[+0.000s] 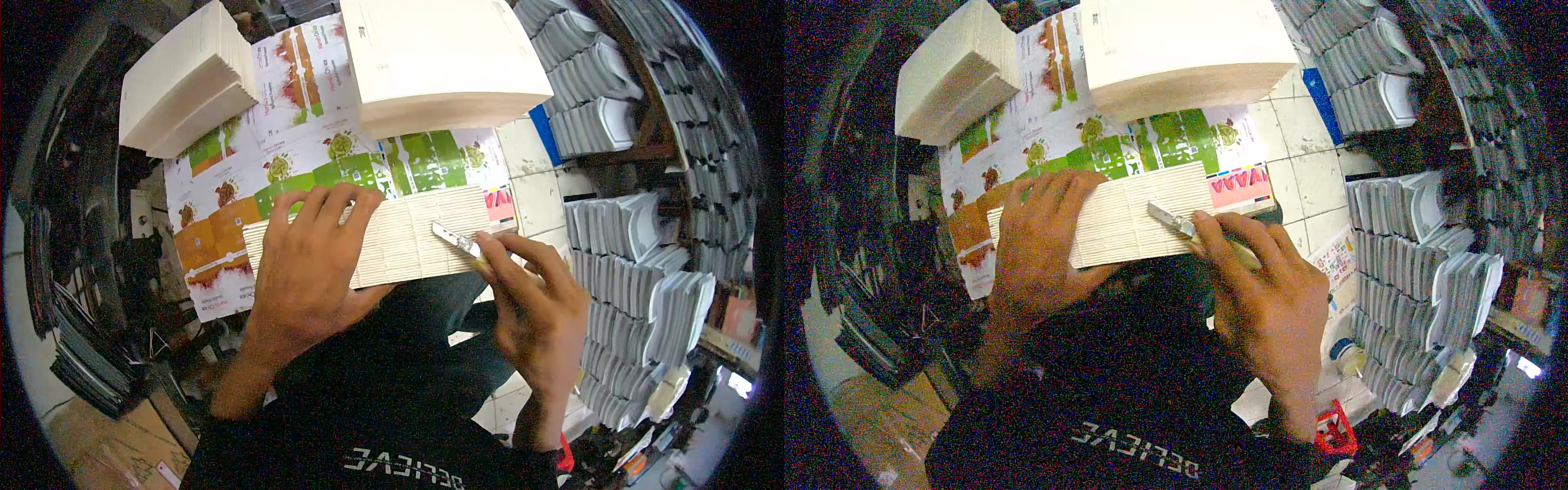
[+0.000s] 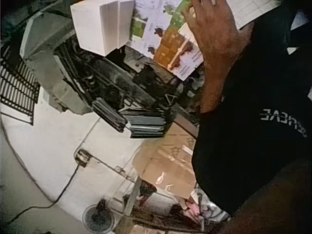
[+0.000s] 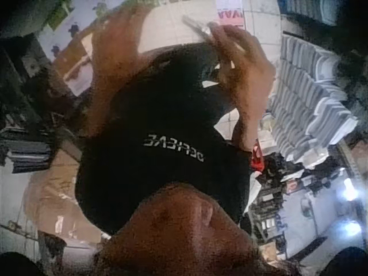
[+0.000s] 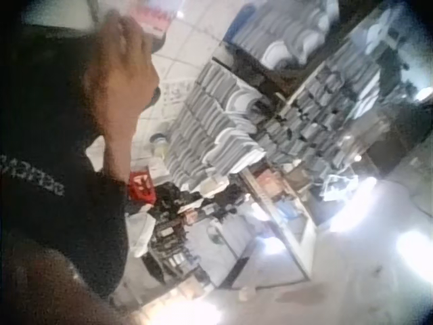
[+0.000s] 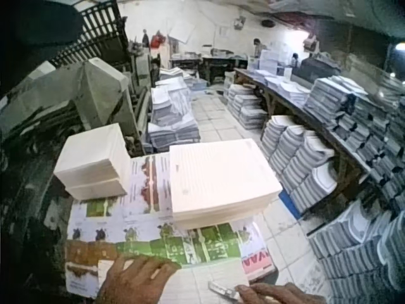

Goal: The person uses a small tool to scrape the edges of a stack of papers, repeatedly moving the tool across the stack while holding it by hand.

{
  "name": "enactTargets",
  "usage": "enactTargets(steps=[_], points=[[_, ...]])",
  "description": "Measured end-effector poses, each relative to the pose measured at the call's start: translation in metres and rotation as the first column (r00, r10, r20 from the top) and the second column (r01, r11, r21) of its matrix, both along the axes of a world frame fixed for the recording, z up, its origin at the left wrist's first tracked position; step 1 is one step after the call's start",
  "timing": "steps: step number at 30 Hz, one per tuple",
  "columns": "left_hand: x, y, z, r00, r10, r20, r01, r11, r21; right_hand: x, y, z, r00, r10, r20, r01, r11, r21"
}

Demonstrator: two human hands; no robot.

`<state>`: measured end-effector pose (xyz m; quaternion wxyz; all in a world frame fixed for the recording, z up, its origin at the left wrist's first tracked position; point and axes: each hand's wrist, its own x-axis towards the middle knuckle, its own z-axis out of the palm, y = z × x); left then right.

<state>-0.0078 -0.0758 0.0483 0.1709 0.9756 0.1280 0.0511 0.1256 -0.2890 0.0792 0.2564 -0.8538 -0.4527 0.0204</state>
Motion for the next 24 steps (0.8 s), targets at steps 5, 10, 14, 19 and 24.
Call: enactTargets(steps=[5, 10, 14, 19, 24], points=[[-0.001, 0.000, 0.005, 1.000, -0.020, 0.003, 0.020, 1.000, 0.018, 0.007, -0.005, -0.005, 0.996, 0.073, 0.044, -0.073, 0.997, 0.012], [0.000, 0.000, 0.004, 1.000, -0.022, 0.013, 0.022, 1.000, 0.015, 0.009, -0.003, -0.008, 0.993, 0.087, 0.076, -0.090, 0.995, 0.037], [0.000, -0.001, 0.005, 1.000, -0.029, -0.002, 0.029, 0.999, 0.020, 0.008, 0.002, -0.018, 0.981, 0.072, 0.179, -0.086, 0.994, 0.073], [-0.001, -0.002, 0.005, 1.000, -0.028, -0.001, 0.028, 1.000, 0.011, 0.004, 0.009, -0.019, 0.994, 0.001, 0.110, -0.015, 0.993, 0.120], [-0.002, -0.002, 0.003, 0.999, -0.034, 0.002, 0.034, 0.999, 0.002, 0.011, 0.004, -0.012, 0.990, 0.083, 0.110, -0.091, 0.994, 0.068]])
